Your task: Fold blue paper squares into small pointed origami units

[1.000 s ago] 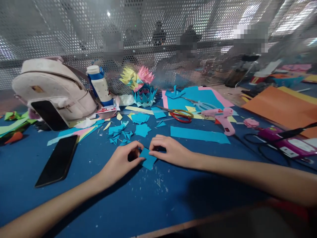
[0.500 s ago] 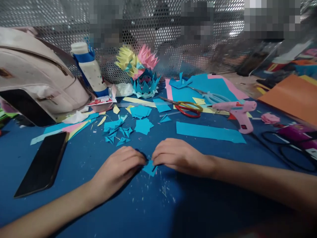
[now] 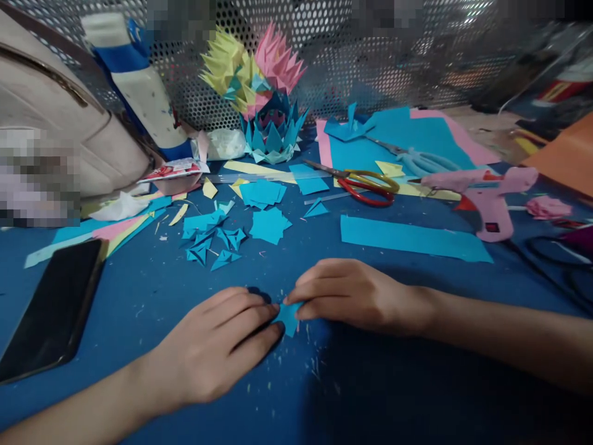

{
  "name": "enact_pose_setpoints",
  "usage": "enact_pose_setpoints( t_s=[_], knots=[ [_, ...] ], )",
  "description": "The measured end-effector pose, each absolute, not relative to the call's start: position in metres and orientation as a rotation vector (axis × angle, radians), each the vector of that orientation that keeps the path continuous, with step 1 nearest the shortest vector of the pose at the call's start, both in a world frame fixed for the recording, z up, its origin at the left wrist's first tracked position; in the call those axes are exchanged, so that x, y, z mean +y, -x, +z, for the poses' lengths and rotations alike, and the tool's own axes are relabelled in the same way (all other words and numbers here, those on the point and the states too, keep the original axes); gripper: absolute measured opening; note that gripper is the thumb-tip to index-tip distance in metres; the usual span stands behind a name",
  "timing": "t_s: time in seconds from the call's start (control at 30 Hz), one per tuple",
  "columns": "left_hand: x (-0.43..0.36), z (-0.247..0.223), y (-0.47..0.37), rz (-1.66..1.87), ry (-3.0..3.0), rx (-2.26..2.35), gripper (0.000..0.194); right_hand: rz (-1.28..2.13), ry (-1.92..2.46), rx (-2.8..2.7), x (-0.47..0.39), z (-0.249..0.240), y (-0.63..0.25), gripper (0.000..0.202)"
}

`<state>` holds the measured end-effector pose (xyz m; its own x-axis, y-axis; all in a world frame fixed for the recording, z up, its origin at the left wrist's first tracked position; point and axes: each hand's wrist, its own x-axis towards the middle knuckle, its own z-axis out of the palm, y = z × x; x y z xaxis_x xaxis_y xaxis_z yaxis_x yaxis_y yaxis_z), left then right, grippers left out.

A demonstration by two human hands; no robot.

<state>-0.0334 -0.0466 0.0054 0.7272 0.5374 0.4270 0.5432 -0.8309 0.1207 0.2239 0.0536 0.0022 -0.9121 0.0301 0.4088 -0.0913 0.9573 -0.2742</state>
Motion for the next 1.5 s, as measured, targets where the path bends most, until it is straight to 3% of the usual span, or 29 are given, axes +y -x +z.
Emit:
enact_pose_setpoints(
  t_s=[1.5],
  knots=[
    [-0.043, 0.000, 0.042, -0.783, 2.986, -0.834, 0.036, 0.522, 0.008, -2.664, 0.053, 0.002, -0.223, 0.022]
  ],
)
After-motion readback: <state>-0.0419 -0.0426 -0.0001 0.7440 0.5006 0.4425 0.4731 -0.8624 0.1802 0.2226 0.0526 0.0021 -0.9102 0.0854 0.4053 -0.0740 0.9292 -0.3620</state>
